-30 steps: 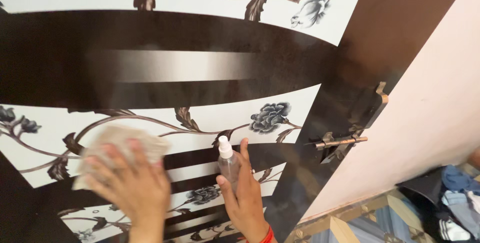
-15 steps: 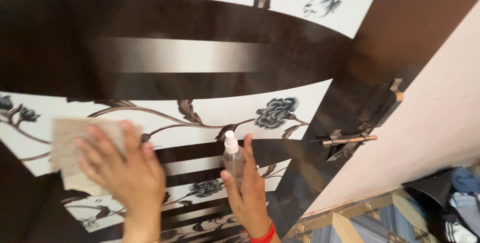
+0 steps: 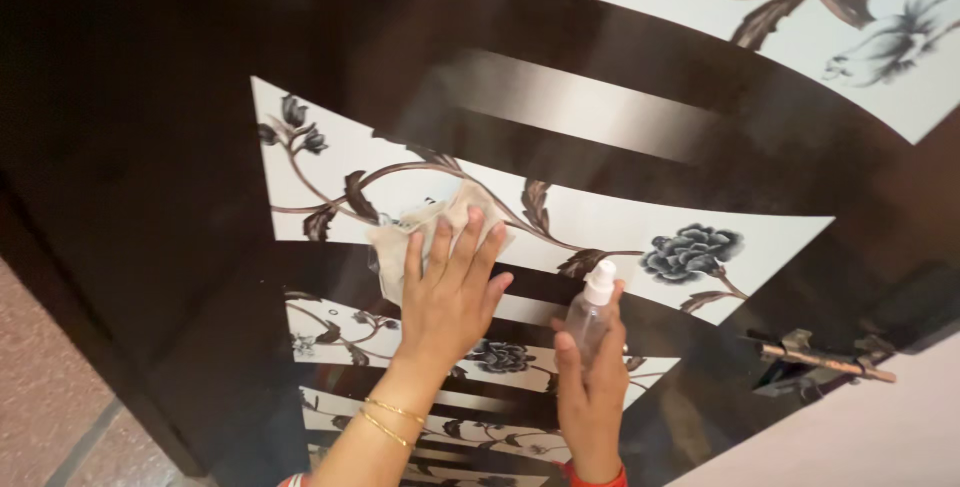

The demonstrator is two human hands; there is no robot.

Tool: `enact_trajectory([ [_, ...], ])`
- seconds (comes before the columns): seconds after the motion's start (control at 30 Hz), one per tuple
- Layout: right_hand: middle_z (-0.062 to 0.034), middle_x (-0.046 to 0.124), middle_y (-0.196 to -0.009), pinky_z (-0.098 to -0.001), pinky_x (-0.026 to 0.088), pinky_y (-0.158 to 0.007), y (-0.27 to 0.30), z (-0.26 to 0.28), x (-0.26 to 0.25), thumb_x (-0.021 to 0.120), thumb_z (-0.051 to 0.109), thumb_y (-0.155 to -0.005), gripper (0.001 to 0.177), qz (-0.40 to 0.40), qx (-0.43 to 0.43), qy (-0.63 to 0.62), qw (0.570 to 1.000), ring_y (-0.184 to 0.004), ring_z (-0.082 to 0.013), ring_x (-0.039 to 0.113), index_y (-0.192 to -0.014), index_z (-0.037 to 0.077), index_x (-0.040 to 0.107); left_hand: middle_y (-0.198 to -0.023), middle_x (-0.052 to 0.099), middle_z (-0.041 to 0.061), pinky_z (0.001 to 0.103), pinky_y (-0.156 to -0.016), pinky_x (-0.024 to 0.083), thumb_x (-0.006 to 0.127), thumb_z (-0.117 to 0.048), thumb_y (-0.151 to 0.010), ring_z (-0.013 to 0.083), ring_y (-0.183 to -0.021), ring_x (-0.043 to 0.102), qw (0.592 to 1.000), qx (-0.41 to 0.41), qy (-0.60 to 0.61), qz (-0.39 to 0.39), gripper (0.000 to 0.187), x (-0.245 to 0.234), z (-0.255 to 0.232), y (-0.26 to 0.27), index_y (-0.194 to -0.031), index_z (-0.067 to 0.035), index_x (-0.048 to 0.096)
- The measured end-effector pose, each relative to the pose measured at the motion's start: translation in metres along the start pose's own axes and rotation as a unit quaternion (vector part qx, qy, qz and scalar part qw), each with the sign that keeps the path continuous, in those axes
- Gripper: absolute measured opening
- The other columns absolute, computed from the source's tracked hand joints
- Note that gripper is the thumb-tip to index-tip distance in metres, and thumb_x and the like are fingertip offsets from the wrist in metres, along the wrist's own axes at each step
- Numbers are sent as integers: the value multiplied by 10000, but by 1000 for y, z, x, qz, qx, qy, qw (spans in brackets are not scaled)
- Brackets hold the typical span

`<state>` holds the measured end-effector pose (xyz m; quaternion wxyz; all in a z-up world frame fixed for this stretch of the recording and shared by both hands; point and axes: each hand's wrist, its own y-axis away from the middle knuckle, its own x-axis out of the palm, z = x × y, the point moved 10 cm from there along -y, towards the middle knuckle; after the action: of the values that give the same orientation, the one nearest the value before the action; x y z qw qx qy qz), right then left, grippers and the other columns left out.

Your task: The person sprays a clear liquid from a bottle onto a dark brown cabinet with floral decals and wipes the surface with a cloth. They repeatedly spray and wipe different sections of the cabinet, focusing on the patterned areas and the horizontal metallic strips.

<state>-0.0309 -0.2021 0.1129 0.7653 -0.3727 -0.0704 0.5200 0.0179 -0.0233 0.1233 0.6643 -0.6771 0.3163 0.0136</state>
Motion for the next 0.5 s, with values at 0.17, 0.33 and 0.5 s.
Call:
enact_trajectory([
  [0.17, -169, 611, -1357, -307, 571, -788, 1, -9, 0, 560, 212, -988, 682, 4, 20, -12, 1000, -1032, -224, 743, -1578, 8, 283, -1678, 287, 212, 595, -1258, 149, 514, -442, -1065, 459, -1533, 270, 986, -134, 46, -88, 667, -38, 56, -23, -1597, -60, 386],
  [0.33, -169, 625, -1313, -311, 571, -766, 2, -12, 2, 557, 216, -995, 700, 4, 20, -29, 999, -1015, -237, 742, -1598, 15, 263, -1668, 286, 239, 612, -1253, 150, 518, -457, -1062, 494, -1523, 292, 987, -124, 42, -93, 706, -39, 50, -18, -1600, -34, 344],
  [0.5, -167, 606, -1341, -306, 572, -791, 2, -8, 4, 552, 217, -993, 715, -1, 22, 7, 1000, -1037, -236, 742, -1604, 19, 237, -1661, 295, 203, 608, -1244, 156, 548, -484, -1028, 459, -1481, 309, 992, -118, 13, -35, 710, -22, 44, 17, -1590, -95, 358],
])
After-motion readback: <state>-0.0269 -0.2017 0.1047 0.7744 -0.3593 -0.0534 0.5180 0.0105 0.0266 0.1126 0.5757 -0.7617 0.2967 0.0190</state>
